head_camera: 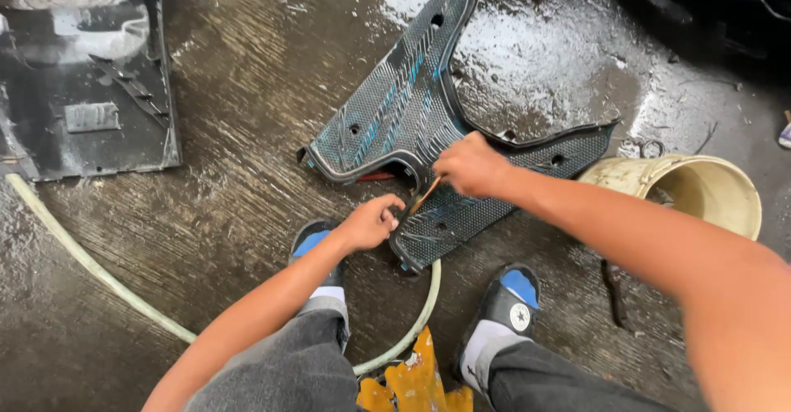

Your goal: Cleaning a motorcycle floorboard with a brush and soapy water

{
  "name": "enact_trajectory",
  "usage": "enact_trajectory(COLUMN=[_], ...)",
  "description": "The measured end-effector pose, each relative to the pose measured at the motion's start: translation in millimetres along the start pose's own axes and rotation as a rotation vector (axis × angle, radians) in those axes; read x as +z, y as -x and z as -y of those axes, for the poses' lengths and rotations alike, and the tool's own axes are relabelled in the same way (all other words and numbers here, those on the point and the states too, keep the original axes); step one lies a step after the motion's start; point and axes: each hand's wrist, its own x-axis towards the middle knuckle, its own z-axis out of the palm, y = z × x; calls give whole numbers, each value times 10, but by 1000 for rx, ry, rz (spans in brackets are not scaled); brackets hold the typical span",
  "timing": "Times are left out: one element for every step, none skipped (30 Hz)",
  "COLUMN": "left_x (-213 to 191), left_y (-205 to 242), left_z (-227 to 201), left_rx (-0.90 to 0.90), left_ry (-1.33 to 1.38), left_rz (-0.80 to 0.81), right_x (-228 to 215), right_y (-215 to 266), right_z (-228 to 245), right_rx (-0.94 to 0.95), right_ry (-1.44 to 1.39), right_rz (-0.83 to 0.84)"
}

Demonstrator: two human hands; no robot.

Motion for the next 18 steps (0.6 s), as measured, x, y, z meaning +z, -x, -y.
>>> enact_trajectory(left_x=[9,17,0,-43,-44,-42,-59,-74,-85,-65,-61,-60,-59,-58,-59,-58,-56,-52], left_y=[-3,-1,0,-12,32,76,101,129,143,135,118,104,105,105,110,119,120,117], left_z=[24,41,60,-5,-34,-60,-95,-133,-183,-160,-143,-125,-126,-126,-119,-117,-122,-130], left_rx=[7,-5,-17,-11,-9,-8,-7,-13,-15,-10,-9,-7,-7,-11,-15,-16,-19,-22], left_ry=[-3,-13,-23,-27,-15,-2,-1,-3,-7,-8,-20,-32,-29,-20,-12,-12,-11,-10], left_rz=[5,9,5,2,3,4,6,-3,-8,-1,-4,-6,-13,-15,-14,-18,-18,-17], right_x=[100,193,287,168,73,-15,36,84,123,134,140,146,82,20,-36,-24,-17,-9], right_y=[28,54,42,-14,-29,-43,-13,19,74,99,88,75,57,39,27,29,36,46], right_z=[138,276,401,196,60,-75,-142,-209,-282,-84,89,265,260,255,263,133,-3,-145], right_rx=[7,14,15,16,64,113,114,158,208,215,183,152,146,152,161,158,198,237], right_ry=[5,-31,-65,-59,-23,13,14,-3,-18,-15,-54,-92,-90,-145,-203,-203,-166,-129], right_rz=[1,23,40,36,67,98,100,134,170,172,187,202,200,210,219,218,224,229])
